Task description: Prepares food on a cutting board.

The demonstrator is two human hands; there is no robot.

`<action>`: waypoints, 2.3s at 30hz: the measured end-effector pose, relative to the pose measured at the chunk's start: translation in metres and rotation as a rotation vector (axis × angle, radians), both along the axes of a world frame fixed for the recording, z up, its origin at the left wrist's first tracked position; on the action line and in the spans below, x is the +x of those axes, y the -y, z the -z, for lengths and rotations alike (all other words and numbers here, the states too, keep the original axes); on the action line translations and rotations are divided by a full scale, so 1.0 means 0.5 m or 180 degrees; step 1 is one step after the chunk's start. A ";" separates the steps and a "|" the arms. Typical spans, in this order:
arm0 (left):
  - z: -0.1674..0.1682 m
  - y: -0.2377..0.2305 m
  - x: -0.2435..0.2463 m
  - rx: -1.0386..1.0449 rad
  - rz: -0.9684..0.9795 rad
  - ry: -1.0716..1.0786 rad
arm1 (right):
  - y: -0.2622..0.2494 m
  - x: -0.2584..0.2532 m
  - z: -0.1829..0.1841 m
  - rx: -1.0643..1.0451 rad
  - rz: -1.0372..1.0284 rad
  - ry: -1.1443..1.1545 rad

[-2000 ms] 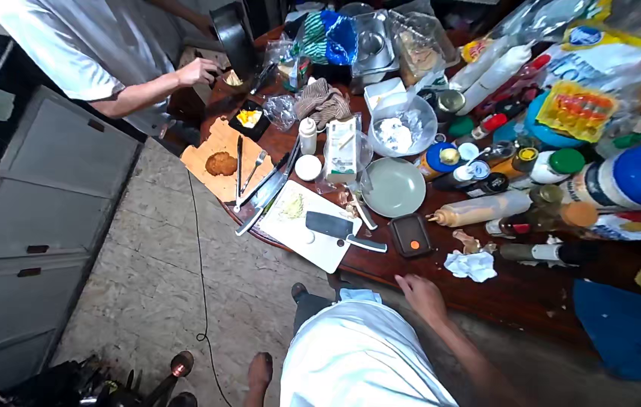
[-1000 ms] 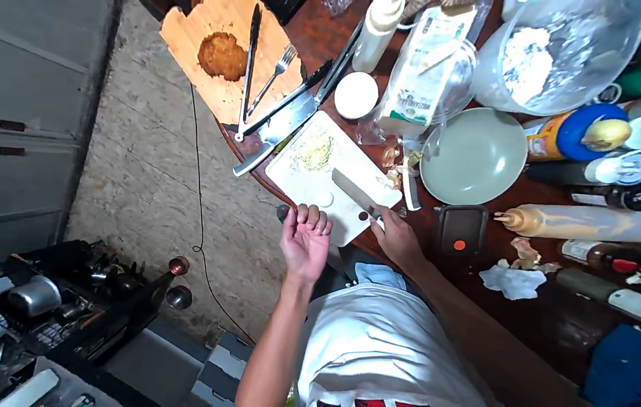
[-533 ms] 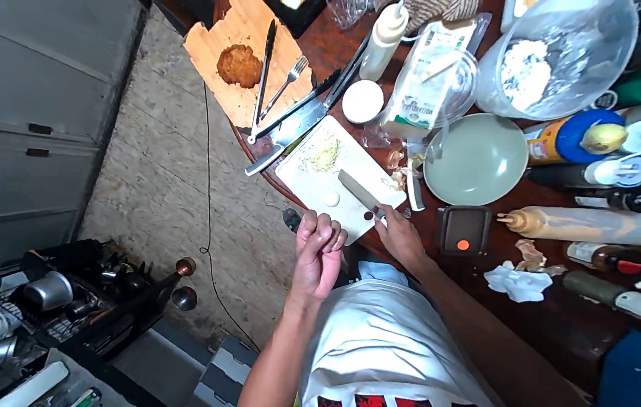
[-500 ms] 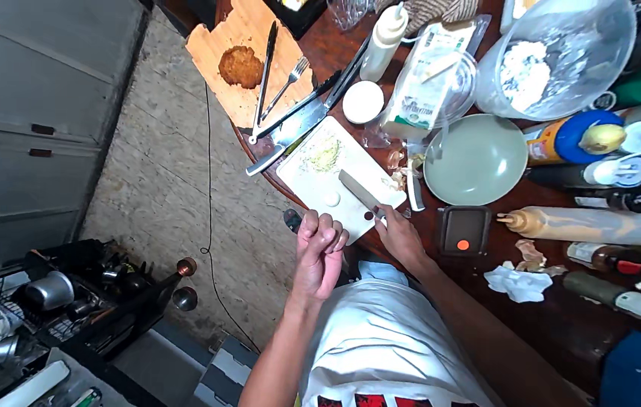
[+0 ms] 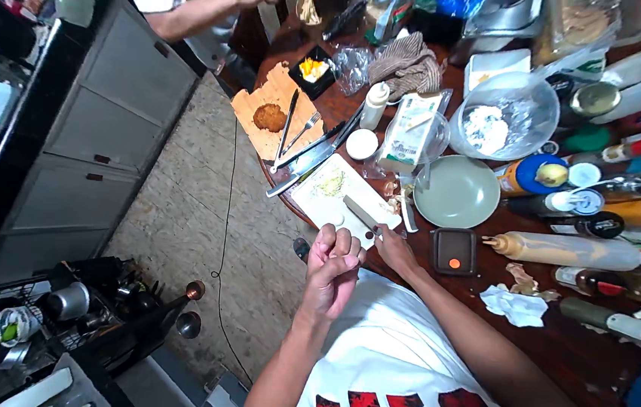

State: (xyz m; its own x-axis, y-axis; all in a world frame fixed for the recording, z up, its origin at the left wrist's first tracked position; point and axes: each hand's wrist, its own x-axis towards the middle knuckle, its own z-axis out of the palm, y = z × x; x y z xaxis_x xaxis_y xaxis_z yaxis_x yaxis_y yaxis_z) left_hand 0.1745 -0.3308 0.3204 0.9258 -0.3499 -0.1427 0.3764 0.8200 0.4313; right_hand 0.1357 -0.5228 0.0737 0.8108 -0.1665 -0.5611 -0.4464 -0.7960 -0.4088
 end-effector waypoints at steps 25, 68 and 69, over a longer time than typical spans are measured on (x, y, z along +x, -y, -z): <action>0.493 -0.133 0.048 0.6670 0.1769 0.2563 | 0.018 0.035 -0.030 -0.0368 -0.0410 -0.0286; 0.624 -0.074 0.068 0.6447 0.1447 0.3485 | -0.001 -0.001 -0.082 -0.0220 -0.1026 -0.0872; 0.625 -0.073 0.068 0.6449 0.1444 0.3500 | -0.001 -0.002 -0.082 -0.0221 -0.1022 -0.0828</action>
